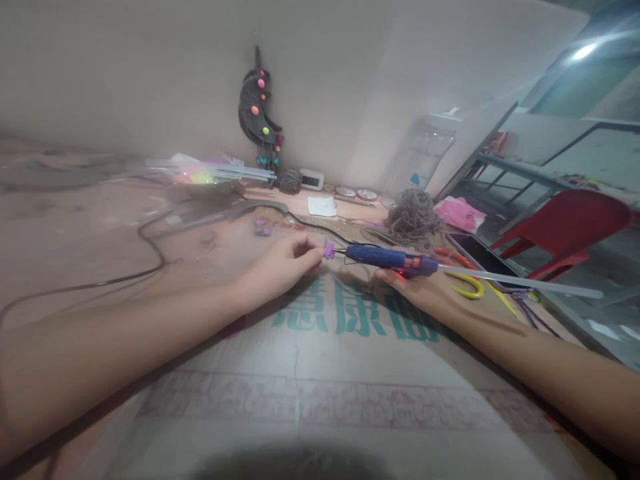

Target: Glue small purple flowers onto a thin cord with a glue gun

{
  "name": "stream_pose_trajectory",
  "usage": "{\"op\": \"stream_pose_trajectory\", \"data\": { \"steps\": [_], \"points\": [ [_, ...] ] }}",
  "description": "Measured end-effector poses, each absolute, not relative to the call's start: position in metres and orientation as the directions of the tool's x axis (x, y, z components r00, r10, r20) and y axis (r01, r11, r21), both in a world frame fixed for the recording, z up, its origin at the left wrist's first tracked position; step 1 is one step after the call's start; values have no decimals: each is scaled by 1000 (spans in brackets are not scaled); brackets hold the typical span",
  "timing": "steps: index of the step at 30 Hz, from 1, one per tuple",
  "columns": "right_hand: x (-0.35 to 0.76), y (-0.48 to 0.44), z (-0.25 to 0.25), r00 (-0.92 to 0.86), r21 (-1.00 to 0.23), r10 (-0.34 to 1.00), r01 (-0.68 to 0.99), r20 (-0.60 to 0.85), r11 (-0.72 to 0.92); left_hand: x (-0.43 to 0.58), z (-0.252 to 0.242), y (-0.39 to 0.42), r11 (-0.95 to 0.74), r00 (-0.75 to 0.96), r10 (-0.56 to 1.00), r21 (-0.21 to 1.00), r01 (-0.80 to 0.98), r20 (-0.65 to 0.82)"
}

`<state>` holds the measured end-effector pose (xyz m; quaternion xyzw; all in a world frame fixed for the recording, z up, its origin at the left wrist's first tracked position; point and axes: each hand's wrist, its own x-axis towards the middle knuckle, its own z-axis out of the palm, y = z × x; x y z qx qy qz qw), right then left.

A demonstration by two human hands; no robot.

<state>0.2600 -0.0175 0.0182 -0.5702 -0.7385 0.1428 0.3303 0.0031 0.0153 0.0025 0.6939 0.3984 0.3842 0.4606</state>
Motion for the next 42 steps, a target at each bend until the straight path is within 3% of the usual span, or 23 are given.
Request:
{"op": "stream_pose_trajectory", "data": {
  "steps": [19,27,30,34,42],
  "points": [
    [269,-18,18,-236,-566,906,718,351,406,2,0,19,-271,392,902,942,198,177],
    [263,4,43,-102,-809,920,446,378,383,4,0,17,-278,396,902,935,221,174],
    [259,28,62,-27,-761,942,581,335,288,4,0,16,-287,401,898,931,224,180],
    [252,78,72,-63,-636,959,736,276,232,3,-4,18,-316,410,889,921,229,203],
    [241,157,33,-7,-516,978,848,210,117,2,-9,21,-316,404,894,912,262,194]
  ]
}}
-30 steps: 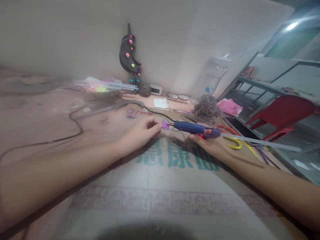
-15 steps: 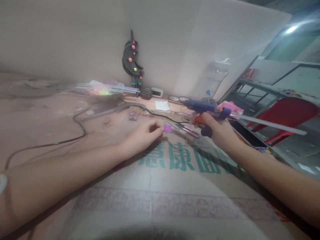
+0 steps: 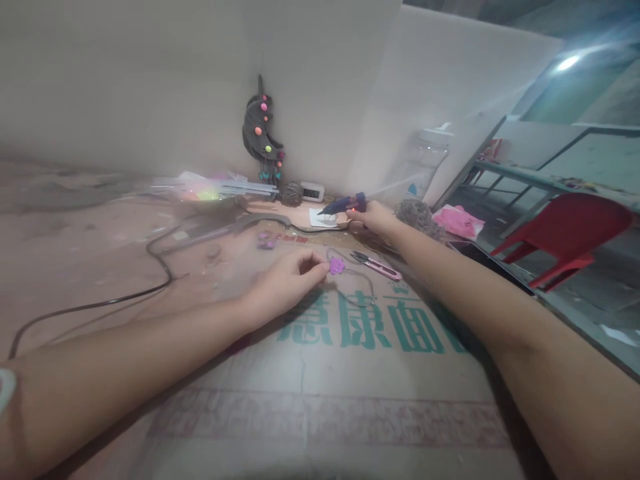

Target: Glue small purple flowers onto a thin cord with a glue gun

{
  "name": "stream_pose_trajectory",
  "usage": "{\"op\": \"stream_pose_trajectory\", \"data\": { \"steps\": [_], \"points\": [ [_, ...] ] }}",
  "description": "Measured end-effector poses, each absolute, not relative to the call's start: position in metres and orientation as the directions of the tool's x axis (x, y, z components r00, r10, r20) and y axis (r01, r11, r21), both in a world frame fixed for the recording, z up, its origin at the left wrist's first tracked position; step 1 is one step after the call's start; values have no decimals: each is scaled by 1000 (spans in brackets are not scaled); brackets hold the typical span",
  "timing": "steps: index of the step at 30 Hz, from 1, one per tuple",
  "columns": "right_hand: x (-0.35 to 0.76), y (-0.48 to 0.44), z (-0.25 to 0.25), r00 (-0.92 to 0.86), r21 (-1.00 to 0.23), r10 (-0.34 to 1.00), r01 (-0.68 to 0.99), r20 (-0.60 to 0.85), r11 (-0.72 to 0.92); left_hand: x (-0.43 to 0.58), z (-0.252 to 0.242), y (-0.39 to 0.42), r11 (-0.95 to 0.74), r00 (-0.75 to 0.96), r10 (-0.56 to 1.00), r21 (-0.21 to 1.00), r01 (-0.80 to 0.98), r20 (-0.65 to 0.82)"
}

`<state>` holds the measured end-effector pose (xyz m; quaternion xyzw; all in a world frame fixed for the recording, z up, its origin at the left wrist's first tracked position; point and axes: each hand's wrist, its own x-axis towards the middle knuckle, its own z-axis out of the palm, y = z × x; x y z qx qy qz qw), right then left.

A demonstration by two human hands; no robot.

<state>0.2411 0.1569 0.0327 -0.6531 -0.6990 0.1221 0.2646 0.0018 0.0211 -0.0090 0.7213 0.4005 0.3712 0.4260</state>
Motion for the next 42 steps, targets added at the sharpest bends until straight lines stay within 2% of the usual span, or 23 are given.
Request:
{"op": "stream_pose_trajectory", "data": {
  "steps": [7,12,15,18,20,22,26,29,32,34,36,42],
  "points": [
    [253,153,40,-88,-404,985,904,147,141,3,-6,19,-309,409,891,923,229,197],
    [261,98,63,-89,-303,979,943,181,141,4,-6,19,-296,375,904,933,203,205],
    [253,46,70,-239,-330,948,895,211,299,4,-6,19,-281,353,912,945,167,209],
    [238,3,61,-451,-334,885,821,117,463,4,-4,18,-284,350,912,944,169,212],
    [230,-11,47,-531,-281,843,799,83,531,4,-2,17,-291,355,910,940,177,215],
    [226,-15,31,-544,-242,830,794,127,557,4,0,16,-305,363,905,934,188,222],
    [224,-15,10,-522,-365,813,727,258,582,4,1,15,-327,375,897,922,206,234],
    [223,-23,11,-437,-540,842,646,317,539,4,2,15,-322,375,898,925,199,232],
    [218,-29,18,-309,-758,887,466,343,455,5,3,14,-317,379,896,930,185,230],
    [213,-29,21,-241,-880,926,314,289,357,5,4,13,-328,385,892,926,186,239],
    [209,-26,22,-208,-951,957,195,200,241,5,5,11,-345,380,889,919,192,254],
    [201,-18,16,-232,-999,972,-6,39,38,5,6,7,-335,357,895,931,144,266]
  ]
}}
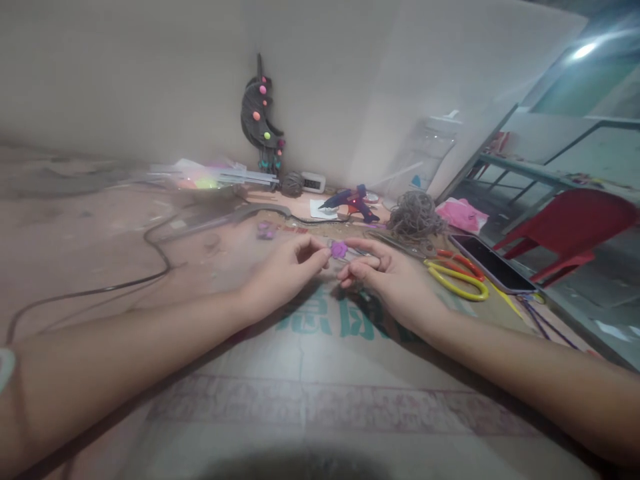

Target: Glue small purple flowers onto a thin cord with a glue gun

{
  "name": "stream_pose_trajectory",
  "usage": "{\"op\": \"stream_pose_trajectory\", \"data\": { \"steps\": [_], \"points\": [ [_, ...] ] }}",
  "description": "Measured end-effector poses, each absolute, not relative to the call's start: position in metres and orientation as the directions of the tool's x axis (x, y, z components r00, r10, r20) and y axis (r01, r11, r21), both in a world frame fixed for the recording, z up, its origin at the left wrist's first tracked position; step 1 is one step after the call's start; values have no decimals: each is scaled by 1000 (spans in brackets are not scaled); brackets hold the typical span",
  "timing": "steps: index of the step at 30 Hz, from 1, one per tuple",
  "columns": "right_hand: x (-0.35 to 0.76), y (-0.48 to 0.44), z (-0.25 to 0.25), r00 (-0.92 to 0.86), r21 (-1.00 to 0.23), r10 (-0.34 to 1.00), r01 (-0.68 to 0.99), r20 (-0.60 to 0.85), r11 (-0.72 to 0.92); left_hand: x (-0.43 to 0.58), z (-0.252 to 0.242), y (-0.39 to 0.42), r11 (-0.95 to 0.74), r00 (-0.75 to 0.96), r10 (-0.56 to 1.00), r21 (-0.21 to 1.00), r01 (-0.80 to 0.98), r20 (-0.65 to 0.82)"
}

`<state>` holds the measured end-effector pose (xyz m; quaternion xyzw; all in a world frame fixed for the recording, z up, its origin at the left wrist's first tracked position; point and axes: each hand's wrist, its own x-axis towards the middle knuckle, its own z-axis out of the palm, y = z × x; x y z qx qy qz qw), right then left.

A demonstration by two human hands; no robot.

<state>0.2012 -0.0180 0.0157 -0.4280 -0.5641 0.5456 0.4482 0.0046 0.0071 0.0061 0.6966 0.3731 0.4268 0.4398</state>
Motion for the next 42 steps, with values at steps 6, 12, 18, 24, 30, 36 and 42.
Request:
{"op": "stream_pose_trajectory", "data": {
  "steps": [6,12,18,24,30,36,42],
  "points": [
    [194,-14,8,-289,-992,957,-120,-1,-37,6,9,6,-309,383,889,946,99,251],
    [186,-16,9,-277,-982,959,-158,-56,-103,7,11,4,-326,383,885,939,106,264],
    [187,-15,10,-275,-985,959,-135,-67,-108,8,12,3,-299,407,879,952,62,249],
    [189,-15,11,-269,-988,960,-111,-77,-111,7,13,2,-313,454,850,949,28,267],
    [189,-16,10,-285,-992,955,-77,-78,-104,5,14,2,-349,419,866,930,120,271],
    [189,-19,12,-323,-993,941,-8,-106,-114,3,9,8,-347,368,889,926,148,274],
    [189,-19,14,-337,-994,935,54,-106,-93,2,8,9,-333,382,884,936,112,269]
  ]
}}
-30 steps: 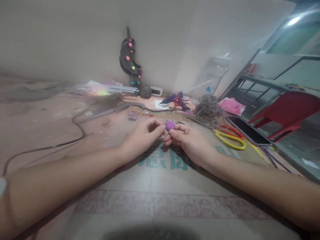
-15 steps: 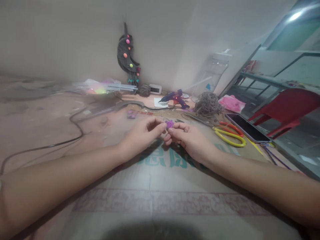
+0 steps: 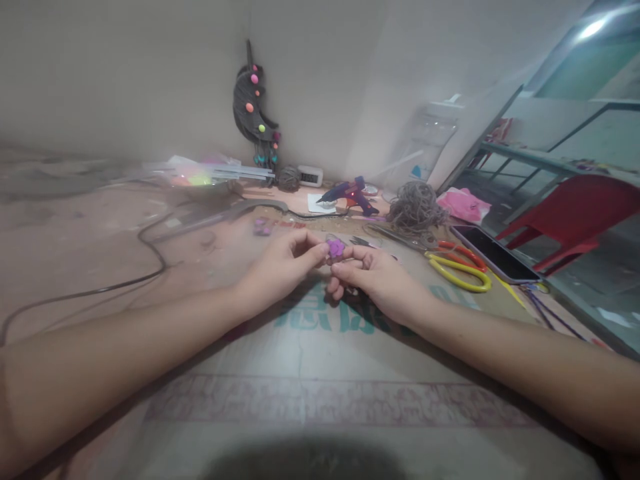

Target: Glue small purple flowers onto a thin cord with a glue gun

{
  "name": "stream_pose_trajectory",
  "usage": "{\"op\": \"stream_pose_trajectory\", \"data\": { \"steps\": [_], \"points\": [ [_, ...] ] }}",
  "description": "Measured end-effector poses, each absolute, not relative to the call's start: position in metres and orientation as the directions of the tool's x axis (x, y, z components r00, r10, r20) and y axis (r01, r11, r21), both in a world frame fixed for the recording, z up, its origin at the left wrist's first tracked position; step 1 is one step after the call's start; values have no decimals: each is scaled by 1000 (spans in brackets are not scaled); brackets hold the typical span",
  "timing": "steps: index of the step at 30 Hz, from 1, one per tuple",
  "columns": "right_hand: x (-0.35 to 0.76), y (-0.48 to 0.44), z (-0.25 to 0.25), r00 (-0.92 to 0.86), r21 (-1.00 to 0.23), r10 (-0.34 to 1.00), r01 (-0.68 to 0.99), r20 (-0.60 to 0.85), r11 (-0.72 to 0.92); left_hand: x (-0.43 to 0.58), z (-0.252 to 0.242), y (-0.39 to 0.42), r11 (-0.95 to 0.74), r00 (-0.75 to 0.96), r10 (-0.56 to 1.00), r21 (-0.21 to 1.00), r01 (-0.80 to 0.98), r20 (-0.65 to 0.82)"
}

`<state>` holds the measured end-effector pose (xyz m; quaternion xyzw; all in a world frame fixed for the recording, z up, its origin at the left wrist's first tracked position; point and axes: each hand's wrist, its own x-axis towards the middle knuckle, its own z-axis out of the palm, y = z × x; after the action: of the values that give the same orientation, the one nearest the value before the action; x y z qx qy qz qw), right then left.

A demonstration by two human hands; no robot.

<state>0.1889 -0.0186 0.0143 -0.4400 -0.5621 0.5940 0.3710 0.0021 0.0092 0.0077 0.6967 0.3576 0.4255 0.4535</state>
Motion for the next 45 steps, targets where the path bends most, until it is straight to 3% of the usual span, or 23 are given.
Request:
{"op": "stream_pose_trajectory", "data": {
  "steps": [7,16,24,35,45],
  "points": [
    [198,-19,17,-281,-985,958,172,-46,3,1,8,9,-344,356,893,927,149,275],
    [205,-18,27,-182,-909,965,338,191,244,4,14,4,-343,384,892,911,230,239],
    [203,-14,22,-299,-925,954,352,34,143,3,5,8,-312,472,862,926,213,182],
    [199,-16,25,-208,-900,973,397,103,180,4,7,6,-237,466,877,950,203,120],
    [205,-15,23,-321,-838,936,463,145,289,4,10,5,-201,433,898,947,251,76]
  ]
}}
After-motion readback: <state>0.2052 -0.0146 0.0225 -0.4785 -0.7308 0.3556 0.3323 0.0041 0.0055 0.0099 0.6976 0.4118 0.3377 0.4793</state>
